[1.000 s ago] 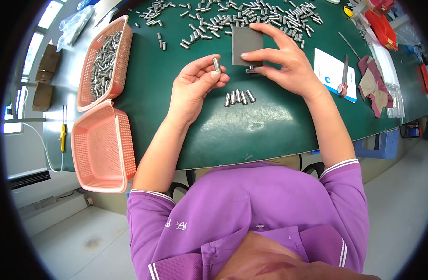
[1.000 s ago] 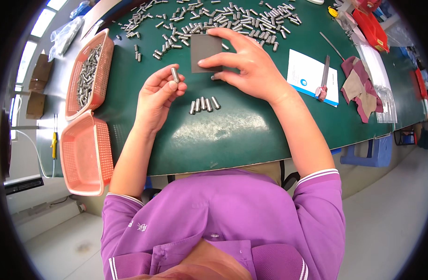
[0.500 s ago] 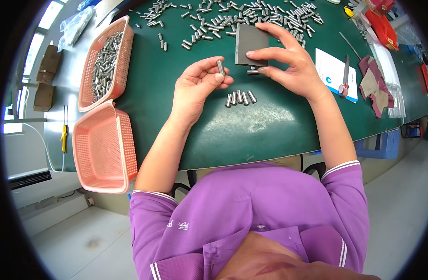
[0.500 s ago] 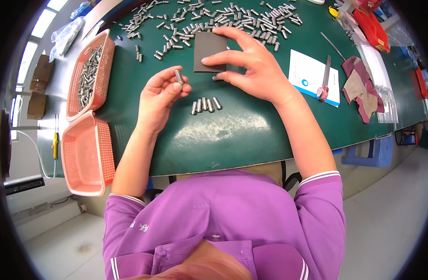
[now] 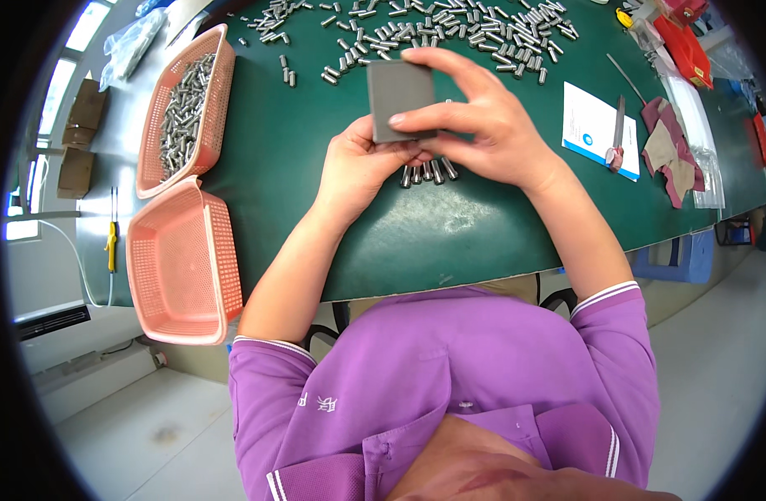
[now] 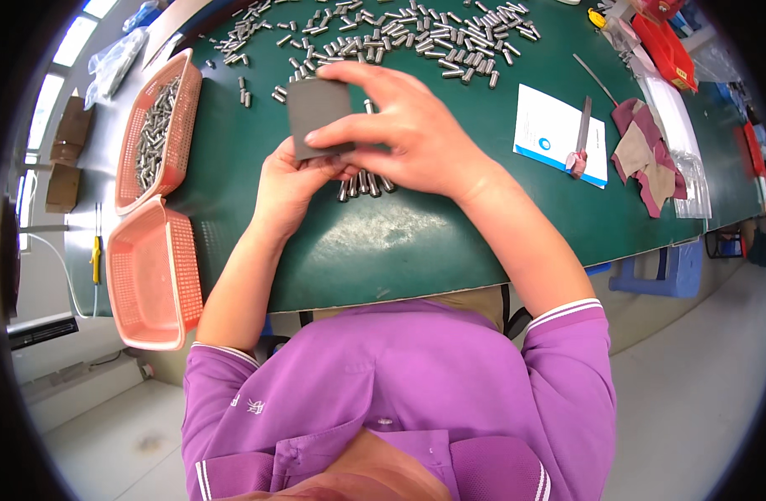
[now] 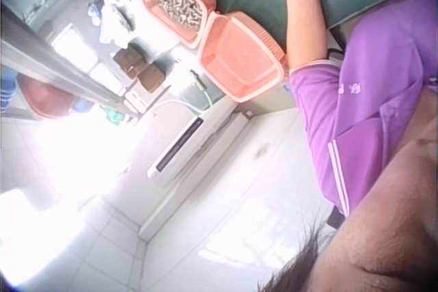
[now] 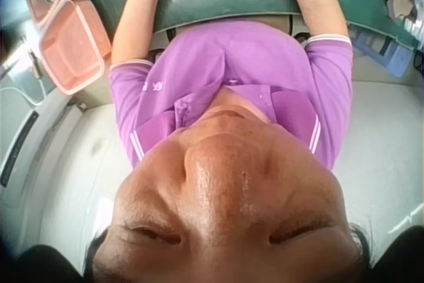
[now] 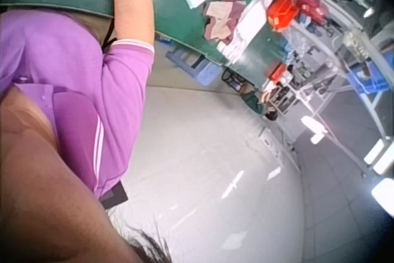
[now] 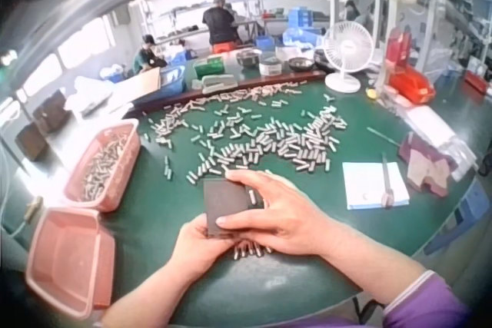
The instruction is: The person sorts and groups small metal pins by hand, inspecting them at a workbench.
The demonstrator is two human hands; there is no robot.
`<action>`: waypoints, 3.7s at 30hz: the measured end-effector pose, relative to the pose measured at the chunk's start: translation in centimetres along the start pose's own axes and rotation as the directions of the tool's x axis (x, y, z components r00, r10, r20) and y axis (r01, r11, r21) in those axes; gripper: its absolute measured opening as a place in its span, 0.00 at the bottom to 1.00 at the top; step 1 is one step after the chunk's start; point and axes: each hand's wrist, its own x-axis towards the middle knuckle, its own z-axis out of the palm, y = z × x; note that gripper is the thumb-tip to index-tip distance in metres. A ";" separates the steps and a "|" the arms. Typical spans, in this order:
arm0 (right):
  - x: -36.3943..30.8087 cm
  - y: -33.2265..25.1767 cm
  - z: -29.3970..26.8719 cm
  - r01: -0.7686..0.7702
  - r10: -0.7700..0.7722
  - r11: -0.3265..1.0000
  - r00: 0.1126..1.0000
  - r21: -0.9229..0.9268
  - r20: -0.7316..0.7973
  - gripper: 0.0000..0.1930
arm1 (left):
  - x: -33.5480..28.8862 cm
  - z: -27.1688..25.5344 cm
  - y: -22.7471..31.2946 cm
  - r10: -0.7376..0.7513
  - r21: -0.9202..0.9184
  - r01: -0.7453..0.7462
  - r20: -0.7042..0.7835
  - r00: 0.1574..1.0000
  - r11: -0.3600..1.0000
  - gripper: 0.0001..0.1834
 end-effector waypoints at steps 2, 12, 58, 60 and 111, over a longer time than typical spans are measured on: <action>0.1 -0.2 0.1 0.027 -0.027 0.999 1.000 -0.032 -0.003 0.22 | -0.2 -0.5 -0.2 0.019 -0.077 -0.019 0.009 1.000 0.997 0.17; -0.4 0.6 -0.8 -0.061 0.061 0.998 0.998 0.005 0.014 0.22 | 0.4 -1.0 -0.6 0.037 -0.135 -0.034 0.020 0.999 0.990 0.17; -0.8 1.3 -1.7 -0.117 0.121 0.992 0.988 0.047 -0.091 0.22 | 0.5 -2.1 -1.0 0.062 -0.346 -0.035 0.069 0.996 0.937 0.19; -0.6 1.0 -1.1 -0.092 0.094 0.995 0.995 0.043 -0.033 0.23 | 0.5 -1.7 -0.9 0.058 -0.325 -0.030 0.075 0.996 0.945 0.18; -0.9 0.9 -1.8 -0.151 0.139 0.985 0.982 -0.086 -0.130 0.23 | 0.3 -1.6 -0.7 0.052 -0.349 -0.012 0.108 0.993 0.937 0.19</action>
